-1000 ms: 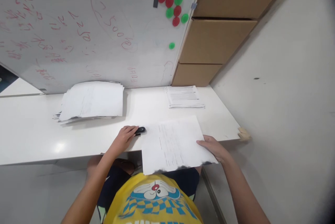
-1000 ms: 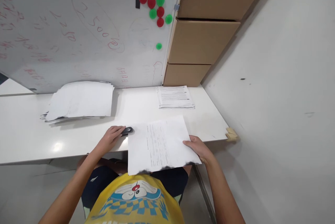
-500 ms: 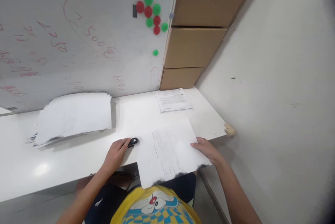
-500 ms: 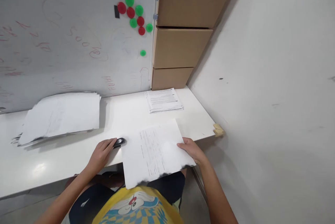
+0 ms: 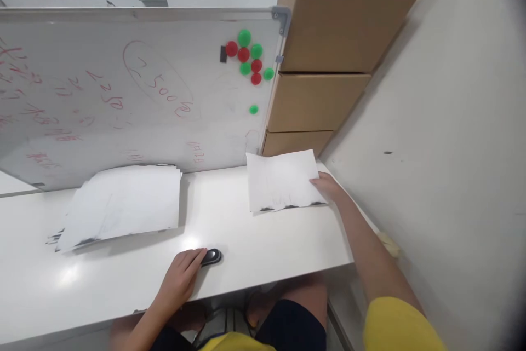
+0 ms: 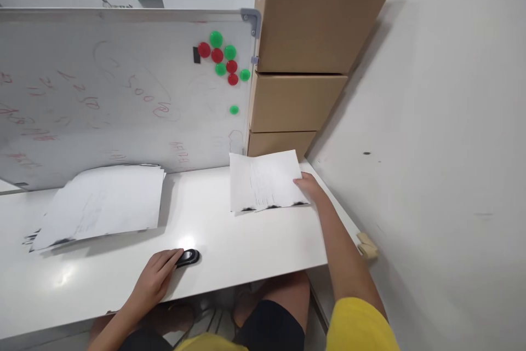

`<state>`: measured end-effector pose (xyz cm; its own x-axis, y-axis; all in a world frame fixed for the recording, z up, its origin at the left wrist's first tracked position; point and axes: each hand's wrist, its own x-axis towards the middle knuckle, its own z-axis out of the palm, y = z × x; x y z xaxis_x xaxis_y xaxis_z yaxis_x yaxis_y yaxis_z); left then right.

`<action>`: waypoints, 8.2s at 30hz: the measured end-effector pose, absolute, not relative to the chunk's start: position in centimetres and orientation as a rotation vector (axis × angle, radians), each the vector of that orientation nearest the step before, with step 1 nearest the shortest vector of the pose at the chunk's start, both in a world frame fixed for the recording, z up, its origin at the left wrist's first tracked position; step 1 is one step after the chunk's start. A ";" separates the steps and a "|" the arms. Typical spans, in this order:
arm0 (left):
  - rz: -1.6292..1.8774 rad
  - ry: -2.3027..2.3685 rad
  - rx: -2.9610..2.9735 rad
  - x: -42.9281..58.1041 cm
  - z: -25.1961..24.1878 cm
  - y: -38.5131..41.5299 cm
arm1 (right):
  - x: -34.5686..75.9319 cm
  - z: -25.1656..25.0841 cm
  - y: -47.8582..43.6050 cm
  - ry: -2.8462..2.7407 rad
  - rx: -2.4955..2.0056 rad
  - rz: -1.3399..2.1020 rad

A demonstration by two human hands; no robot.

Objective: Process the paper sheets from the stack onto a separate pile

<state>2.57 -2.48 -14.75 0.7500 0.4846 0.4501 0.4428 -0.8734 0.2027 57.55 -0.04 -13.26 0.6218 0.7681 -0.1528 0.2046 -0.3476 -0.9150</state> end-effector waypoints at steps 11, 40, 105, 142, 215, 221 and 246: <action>0.703 0.824 2.835 2.5 -14.4 -2.9 | 57.7 -16.8 1.1 -0.910 -2.138 0.430; 0.870 1.474 3.051 -6.6 -9.6 5.9 | 41.7 -19.5 -9.9 -1.726 -1.646 -0.032; 0.301 0.384 3.051 13.9 -17.2 -10.9 | 39.9 -15.9 -25.7 -0.300 -1.464 1.214; 0.310 0.602 2.932 8.4 -16.8 -9.6 | 26.9 -20.9 -21.0 -2.106 -1.934 -0.261; 0.717 1.166 2.701 4.2 -16.1 -4.8 | 27.5 -16.5 -20.8 -2.494 -1.464 -0.189; 0.704 1.182 2.719 4.2 -16.0 -5.0 | 27.8 -16.1 -20.5 -2.514 -1.408 -0.341; 0.730 0.987 2.705 4.0 -14.7 -4.6 | 29.6 -18.4 -20.8 -2.528 -1.213 -0.322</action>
